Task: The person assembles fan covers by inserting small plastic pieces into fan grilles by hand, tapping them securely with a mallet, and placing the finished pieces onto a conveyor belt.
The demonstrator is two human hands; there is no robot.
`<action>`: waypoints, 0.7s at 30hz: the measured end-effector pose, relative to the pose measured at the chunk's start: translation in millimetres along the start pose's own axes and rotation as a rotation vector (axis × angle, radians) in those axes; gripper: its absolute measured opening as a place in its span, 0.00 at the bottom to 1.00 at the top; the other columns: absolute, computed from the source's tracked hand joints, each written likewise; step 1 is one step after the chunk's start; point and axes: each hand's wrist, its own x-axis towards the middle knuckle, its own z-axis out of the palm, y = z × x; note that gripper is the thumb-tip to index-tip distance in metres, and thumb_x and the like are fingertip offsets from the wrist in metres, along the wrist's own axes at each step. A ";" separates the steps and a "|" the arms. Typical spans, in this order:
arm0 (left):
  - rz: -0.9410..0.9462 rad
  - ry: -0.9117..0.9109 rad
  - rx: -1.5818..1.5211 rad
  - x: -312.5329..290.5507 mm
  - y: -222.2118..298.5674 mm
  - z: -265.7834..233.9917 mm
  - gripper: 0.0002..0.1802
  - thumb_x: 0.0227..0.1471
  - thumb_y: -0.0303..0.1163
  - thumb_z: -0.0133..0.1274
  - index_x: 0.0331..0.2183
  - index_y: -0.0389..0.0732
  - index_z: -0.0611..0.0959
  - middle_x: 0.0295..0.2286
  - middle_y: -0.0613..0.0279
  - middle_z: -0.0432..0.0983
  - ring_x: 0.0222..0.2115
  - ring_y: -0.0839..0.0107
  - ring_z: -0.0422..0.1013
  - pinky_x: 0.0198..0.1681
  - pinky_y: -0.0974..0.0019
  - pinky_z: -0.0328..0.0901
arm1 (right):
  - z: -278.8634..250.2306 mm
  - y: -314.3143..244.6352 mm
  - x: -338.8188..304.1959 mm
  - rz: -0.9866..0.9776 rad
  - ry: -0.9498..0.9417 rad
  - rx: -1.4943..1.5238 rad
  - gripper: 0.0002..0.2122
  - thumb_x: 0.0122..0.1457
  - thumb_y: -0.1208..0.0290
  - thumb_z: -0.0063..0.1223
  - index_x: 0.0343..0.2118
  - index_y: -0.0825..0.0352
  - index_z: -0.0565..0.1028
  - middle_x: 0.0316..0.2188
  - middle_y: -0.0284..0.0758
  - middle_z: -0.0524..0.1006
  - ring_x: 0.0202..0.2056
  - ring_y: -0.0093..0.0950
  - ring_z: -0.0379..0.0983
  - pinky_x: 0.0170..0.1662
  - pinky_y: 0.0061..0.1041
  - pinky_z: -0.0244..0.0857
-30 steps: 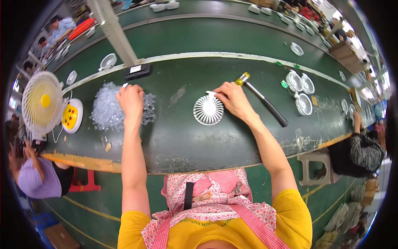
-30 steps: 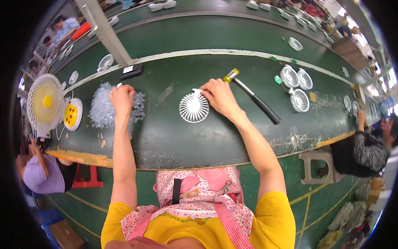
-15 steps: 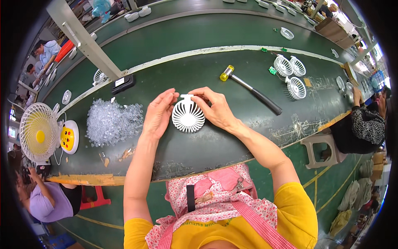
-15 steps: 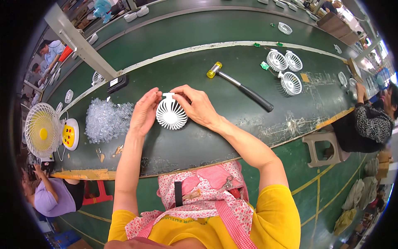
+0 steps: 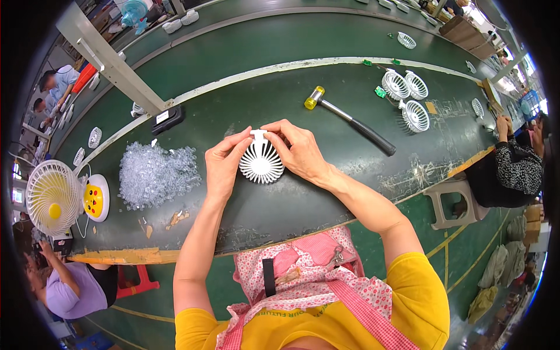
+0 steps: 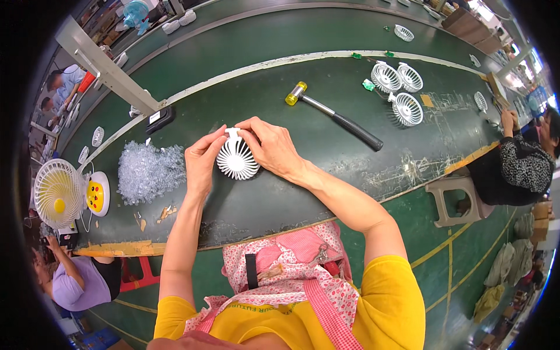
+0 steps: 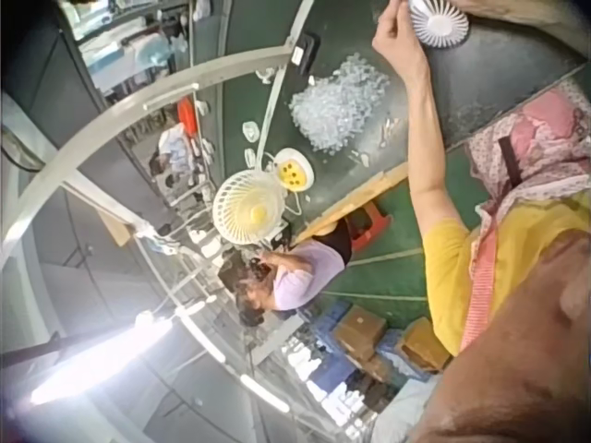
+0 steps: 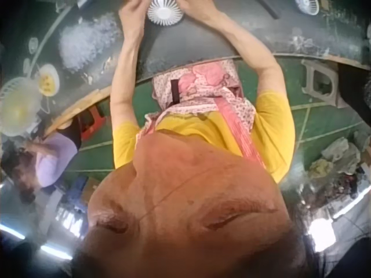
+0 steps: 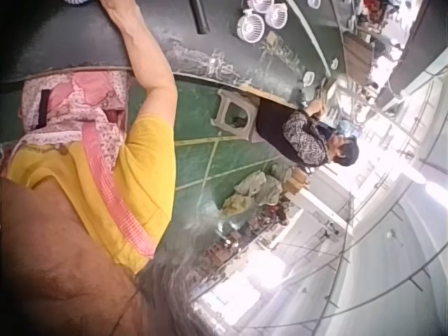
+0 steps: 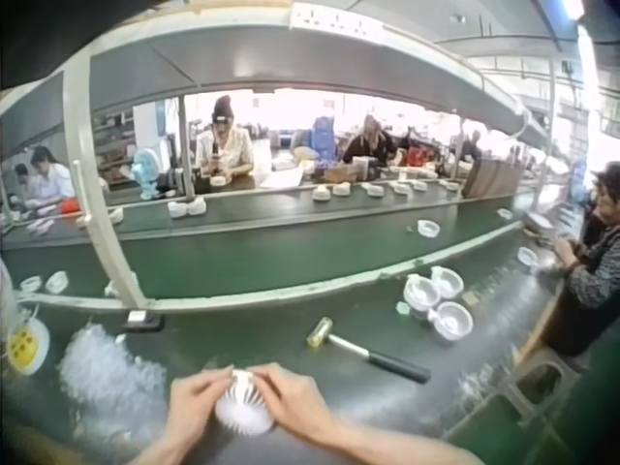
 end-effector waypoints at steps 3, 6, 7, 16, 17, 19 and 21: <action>-0.061 -0.007 -0.034 -0.2 0.1 -0.2 0.12 0.56 0.24 0.60 0.44 0.35 0.85 0.38 0.61 0.82 0.37 0.79 0.76 0.44 0.75 0.69 | -3.1 1.5 -0.8 -0.019 0.009 -0.019 0.06 0.62 0.76 0.55 0.40 0.71 0.77 0.31 0.40 0.81 0.28 0.29 0.79 0.32 0.26 0.71; -0.107 -0.061 -0.179 2.2 -7.3 -7.0 0.09 0.55 0.24 0.60 0.40 0.34 0.85 0.36 0.62 0.82 0.36 0.80 0.75 0.43 0.75 0.69 | -4.4 4.6 0.5 -0.095 -0.068 0.036 0.07 0.60 0.76 0.57 0.40 0.71 0.78 0.32 0.39 0.81 0.31 0.33 0.79 0.35 0.28 0.72; -0.100 -0.080 -0.196 2.2 -7.0 -7.0 0.08 0.56 0.23 0.59 0.39 0.34 0.83 0.35 0.62 0.81 0.36 0.79 0.76 0.41 0.76 0.70 | -4.8 4.9 1.8 -0.094 -0.067 0.034 0.07 0.60 0.76 0.57 0.40 0.71 0.78 0.32 0.39 0.81 0.31 0.33 0.79 0.35 0.28 0.72; -0.151 -0.055 -0.361 4.4 -7.6 -7.2 0.10 0.57 0.24 0.59 0.41 0.34 0.81 0.36 0.61 0.81 0.35 0.78 0.76 0.40 0.75 0.71 | -15.2 0.6 5.6 -0.108 -0.045 -0.087 0.05 0.56 0.74 0.60 0.33 0.68 0.77 0.30 0.35 0.77 0.37 0.35 0.72 0.47 0.33 0.63; -0.152 -0.055 -0.360 4.5 -7.7 -7.5 0.10 0.57 0.24 0.59 0.41 0.34 0.81 0.36 0.61 0.81 0.35 0.78 0.76 0.40 0.75 0.71 | -15.3 1.1 6.7 -0.106 -0.044 -0.086 0.05 0.56 0.74 0.60 0.33 0.68 0.77 0.30 0.35 0.77 0.37 0.35 0.72 0.47 0.33 0.63; -0.148 -0.059 -0.363 5.4 -6.9 -6.9 0.10 0.57 0.24 0.58 0.41 0.34 0.81 0.36 0.62 0.81 0.34 0.78 0.76 0.39 0.75 0.71 | -16.0 1.9 8.9 -0.201 -0.005 -0.145 0.04 0.55 0.75 0.60 0.33 0.68 0.77 0.29 0.34 0.76 0.36 0.34 0.71 0.47 0.34 0.61; -0.140 -0.060 -0.358 6.9 -8.2 -3.2 0.09 0.57 0.23 0.58 0.41 0.34 0.81 0.36 0.62 0.80 0.35 0.78 0.76 0.40 0.75 0.70 | -15.4 1.0 10.1 -0.237 -0.001 -0.164 0.04 0.55 0.75 0.60 0.32 0.68 0.77 0.29 0.35 0.76 0.36 0.33 0.71 0.47 0.34 0.61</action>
